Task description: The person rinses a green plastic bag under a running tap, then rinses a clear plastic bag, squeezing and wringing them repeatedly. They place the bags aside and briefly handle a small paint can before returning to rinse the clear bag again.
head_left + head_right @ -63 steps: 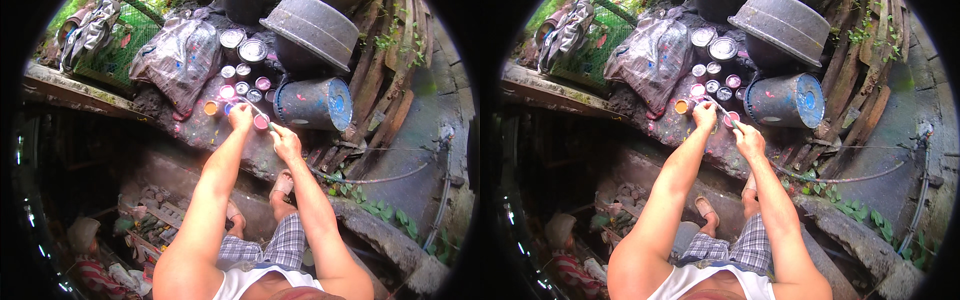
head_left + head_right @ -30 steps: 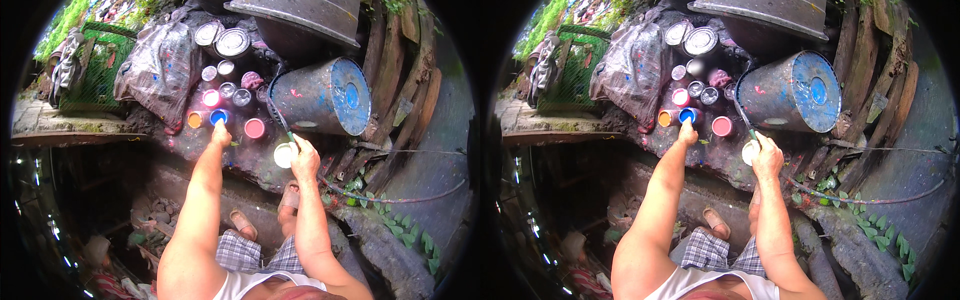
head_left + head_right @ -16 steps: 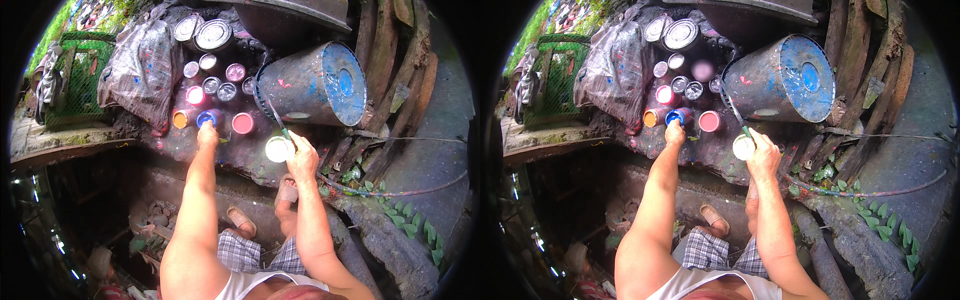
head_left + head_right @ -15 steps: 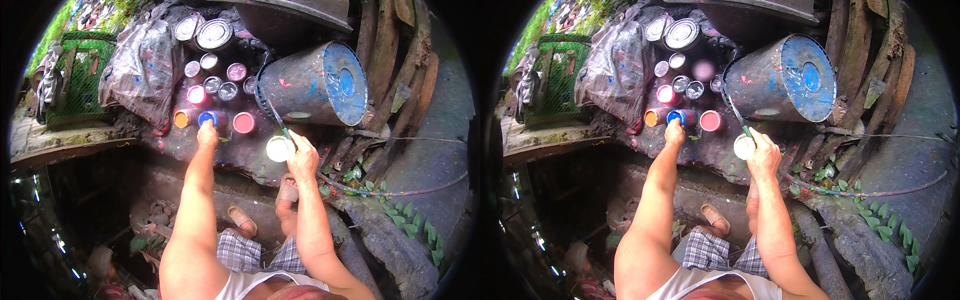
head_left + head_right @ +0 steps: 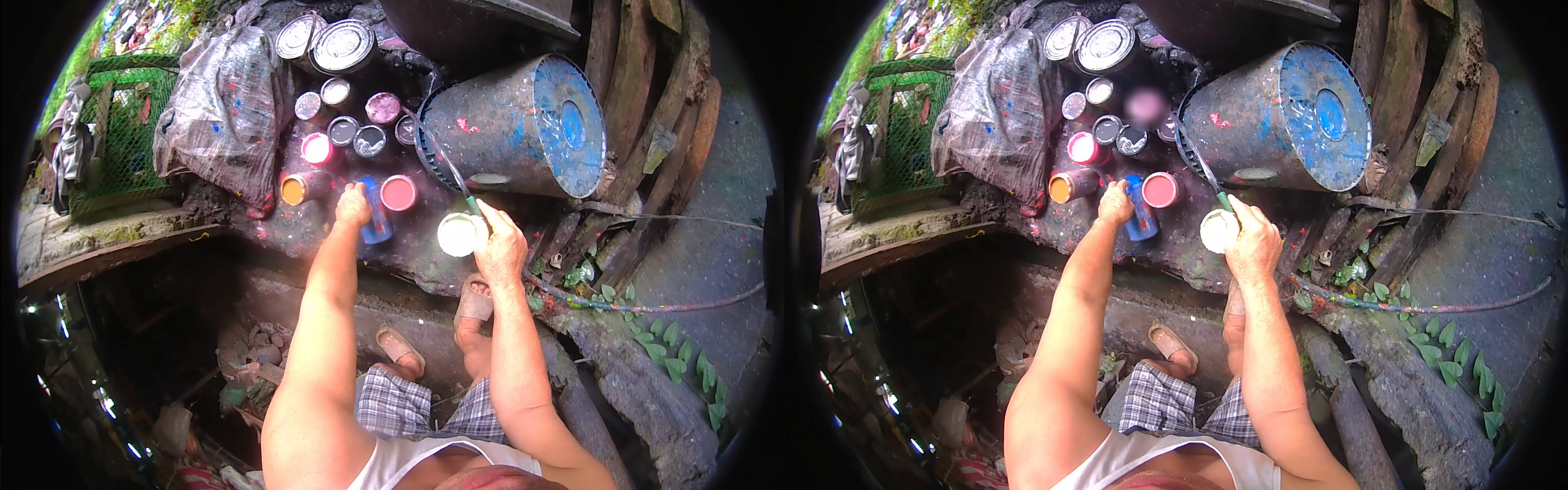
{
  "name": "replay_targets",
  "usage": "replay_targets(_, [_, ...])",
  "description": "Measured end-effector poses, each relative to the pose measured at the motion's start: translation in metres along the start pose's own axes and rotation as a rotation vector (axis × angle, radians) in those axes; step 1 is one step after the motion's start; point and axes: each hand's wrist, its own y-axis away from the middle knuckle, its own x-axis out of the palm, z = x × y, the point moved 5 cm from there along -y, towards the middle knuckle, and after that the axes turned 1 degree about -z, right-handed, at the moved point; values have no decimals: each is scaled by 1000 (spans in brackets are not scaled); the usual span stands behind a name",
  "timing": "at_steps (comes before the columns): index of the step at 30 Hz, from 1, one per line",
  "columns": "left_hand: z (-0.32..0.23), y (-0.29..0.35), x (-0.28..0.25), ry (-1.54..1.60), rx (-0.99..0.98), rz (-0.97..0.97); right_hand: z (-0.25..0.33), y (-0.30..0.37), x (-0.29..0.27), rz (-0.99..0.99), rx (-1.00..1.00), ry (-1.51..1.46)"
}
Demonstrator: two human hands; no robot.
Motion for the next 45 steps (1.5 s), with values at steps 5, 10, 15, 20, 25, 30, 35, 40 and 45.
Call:
replay_targets(5, [16, 21, 41, 126, -181, -36, 4, -2, 3, 15, 9, -14])
replay_targets(10, [50, 56, 107, 398, -678, -21, 5, -3, 6, 37, -1, -5])
replay_targets(15, [44, 52, 114, 515, -671, -43, 0, -2, 10, 73, -5, 28])
replay_targets(20, [41, 58, 59, 597, -739, 101, 30, 4, 23, 118, -59, -3])
replay_targets(25, [16, 86, -59, 270, -478, -175, 56, 31, 44, 141, -209, 31])
replay_targets(30, [7, 121, -151, 300, -159, -525, 134, 66, 52, 243, -327, 9])
replay_targets(35, [-6, 145, -214, 210, 137, -630, 223, 69, 17, 254, -457, 125])
replay_targets(40, [-61, 180, -284, 517, 111, -684, 269, 90, -39, 282, -448, 289])
replay_targets(45, [-63, 221, -306, 1035, -226, -725, 280, 126, -77, 222, -300, 226])
